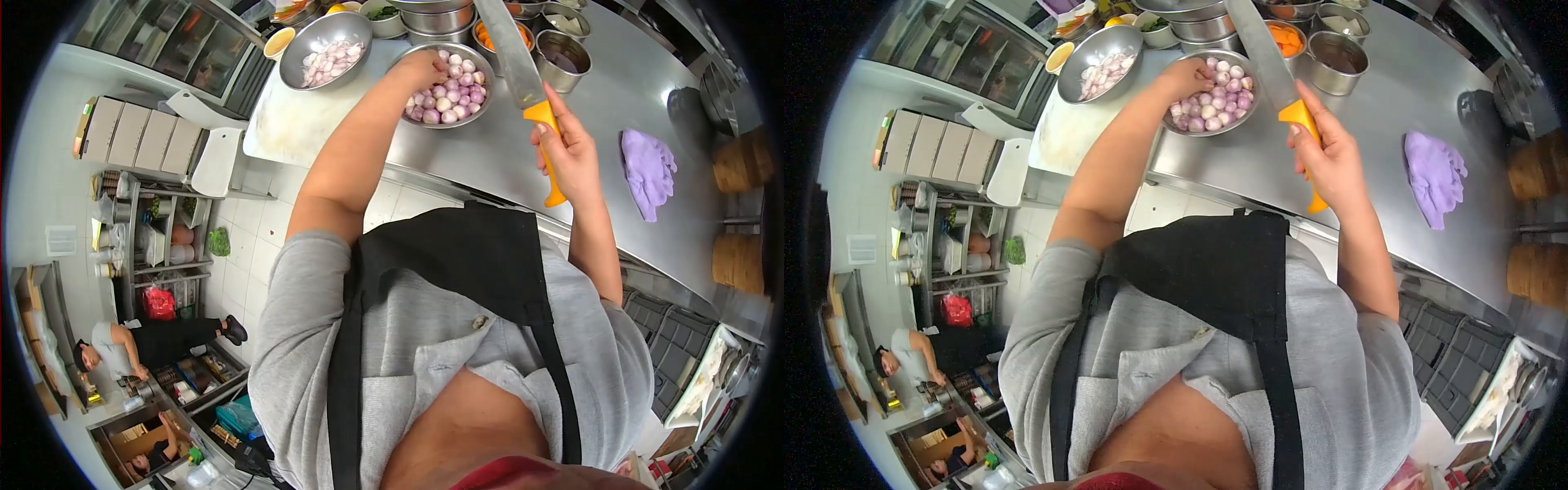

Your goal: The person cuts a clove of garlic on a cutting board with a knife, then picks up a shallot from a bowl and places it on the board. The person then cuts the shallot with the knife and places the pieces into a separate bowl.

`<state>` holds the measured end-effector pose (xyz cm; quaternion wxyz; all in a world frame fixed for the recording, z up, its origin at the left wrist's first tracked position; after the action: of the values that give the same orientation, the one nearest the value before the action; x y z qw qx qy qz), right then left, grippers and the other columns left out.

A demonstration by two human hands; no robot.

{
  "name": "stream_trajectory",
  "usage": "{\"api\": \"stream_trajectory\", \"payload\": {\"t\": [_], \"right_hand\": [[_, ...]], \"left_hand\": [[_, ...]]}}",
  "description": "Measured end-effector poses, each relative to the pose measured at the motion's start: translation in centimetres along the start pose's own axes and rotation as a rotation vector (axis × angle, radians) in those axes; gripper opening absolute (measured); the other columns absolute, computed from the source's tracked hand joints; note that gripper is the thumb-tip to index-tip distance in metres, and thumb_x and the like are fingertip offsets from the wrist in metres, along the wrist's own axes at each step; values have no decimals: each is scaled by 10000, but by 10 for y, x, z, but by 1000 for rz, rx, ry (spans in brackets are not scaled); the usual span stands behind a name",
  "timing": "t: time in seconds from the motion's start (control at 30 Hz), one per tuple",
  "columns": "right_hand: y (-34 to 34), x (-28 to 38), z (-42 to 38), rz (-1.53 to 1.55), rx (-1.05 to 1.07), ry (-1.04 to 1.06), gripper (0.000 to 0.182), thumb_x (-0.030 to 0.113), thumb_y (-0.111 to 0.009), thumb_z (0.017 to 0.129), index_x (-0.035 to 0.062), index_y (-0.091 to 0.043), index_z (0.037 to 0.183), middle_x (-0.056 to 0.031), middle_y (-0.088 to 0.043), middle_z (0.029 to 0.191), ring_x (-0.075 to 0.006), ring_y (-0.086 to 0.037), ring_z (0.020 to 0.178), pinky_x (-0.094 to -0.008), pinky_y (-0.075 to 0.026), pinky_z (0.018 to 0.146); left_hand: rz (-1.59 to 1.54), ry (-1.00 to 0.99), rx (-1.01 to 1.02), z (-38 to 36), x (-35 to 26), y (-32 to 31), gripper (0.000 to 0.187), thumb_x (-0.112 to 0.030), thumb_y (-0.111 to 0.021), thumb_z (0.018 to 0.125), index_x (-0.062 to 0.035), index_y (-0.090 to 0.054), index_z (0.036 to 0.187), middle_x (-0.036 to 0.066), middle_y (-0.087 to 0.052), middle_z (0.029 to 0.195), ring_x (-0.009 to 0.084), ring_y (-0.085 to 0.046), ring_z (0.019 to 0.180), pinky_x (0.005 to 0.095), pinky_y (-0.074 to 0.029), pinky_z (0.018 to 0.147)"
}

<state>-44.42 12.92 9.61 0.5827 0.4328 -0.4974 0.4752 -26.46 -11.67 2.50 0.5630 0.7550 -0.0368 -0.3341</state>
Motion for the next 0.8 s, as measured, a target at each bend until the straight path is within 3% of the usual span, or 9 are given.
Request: {"api": "stream_trajectory", "payload": {"t": [0.1, 0.23, 0.3, 0.33, 0.37, 0.47, 0.63, 0.73, 0.8], "right_hand": [[-2, -3, -3, 17, 29, -1, 502, 73, -507, 911, 135, -410, 1400, -1, -548, 787, -39, -462, 532, -191, -394, 488], [-7, -2, -5, 34, 52, -16, 515, 78, -502, 913, 137, -387, 1412, -7, -554, 786, -46, -469, 527, -191, -399, 483], [-14, 3, -4, 39, 80, -14, 532, 77, -497, 915, 138, -363, 1425, -12, -553, 778, -51, -473, 522, -193, -402, 480], [-20, 5, -6, 139, 125, -19, 516, 78, -495, 913, 109, -366, 1411, -22, -550, 770, -61, -479, 517, -200, -404, 475], [-26, 7, -5, 239, 173, -24, 501, 79, -494, 912, 80, -368, 1397, -32, -547, 763, -72, -485, 512, -208, -406, 471], [-45, -8, 2, 384, 326, -120, 427, 75, -496, 902, 29, -396, 1315, -49, -540, 754, -90, -494, 510, -223, -405, 464], [-92, -27, 13, 389, 524, -105, 369, 95, -513, 889, 18, -418, 1237, -49, -550, 768, -96, -500, 517, -227, -403, 463], [-124, -37, 12, 170, 609, -178, 399, 109, -522, 880, 12, -408, 1250, -56, -568, 787, -96, -506, 519, -230, -406, 461], [-143, -46, 11, -103, 640, -220, 441, 121, -535, 865, 3, -390, 1265, -88, -590, 801, -111, -528, 517, -250, -434, 474]], "left_hand": [[-89, -80, -18, -12, -10, 7, 324, -225, -715, 764, -76, -636, 1040, 92, -670, 954, 192, -639, 867, 318, -510, 775], [-37, -23, -76, -15, -1, 9, 290, -148, -642, 820, -53, -605, 1091, 102, -648, 1001, 195, -632, 884, 309, -522, 799], [-941, 93, -7, -25, 15, 13, 285, -96, -566, 872, -19, -563, 1146, 125, -612, 1064, 219, -627, 905, 316, -528, 847], [-1150, 78, 1, -51, 1, 31, 317, -48, -506, 904, 27, -503, 1212, 140, -576, 1116, 252, -623, 954, 344, -528, 888], [-1149, 79, -18, -64, 8, 38, 317, -48, -506, 904, 27, -503, 1212, 140, -576, 1116, 252, -623, 954, 344, -528, 888], [-1547, -154, -4, -99, 34, 52, 379, -50, -528, 915, 74, -452, 1265, 148, -569, 1154, 268, -593, 1073, 336, -503, 932], [-1468, -114, -198, -167, 72, 55, 411, -36, -555, 901, 42, -454, 1292, 133, -557, 1210, 259, -592, 1075, 318, -495, 935], [-1345, 76, -362, -197, 98, 53, 411, -46, -574, 894, 32, -466, 1283, 131, -566, 1196, 248, -617, 1015, 306, -506, 905], [-957, 322, -578, -215, 127, 52, 395, -93, -657, 842, 17, -545, 1204, 112, -639, 1023, 216, -648, 891, 287, -523, 815]]}}
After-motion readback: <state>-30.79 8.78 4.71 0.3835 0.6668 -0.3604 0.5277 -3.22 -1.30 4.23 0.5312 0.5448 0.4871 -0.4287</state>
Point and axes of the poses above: each hand's wrist, its own z-axis towards the middle knuckle, its own y-axis out of the back of the hand, x = y × z, the point moved 5 cm from there along z, towards the middle knuckle
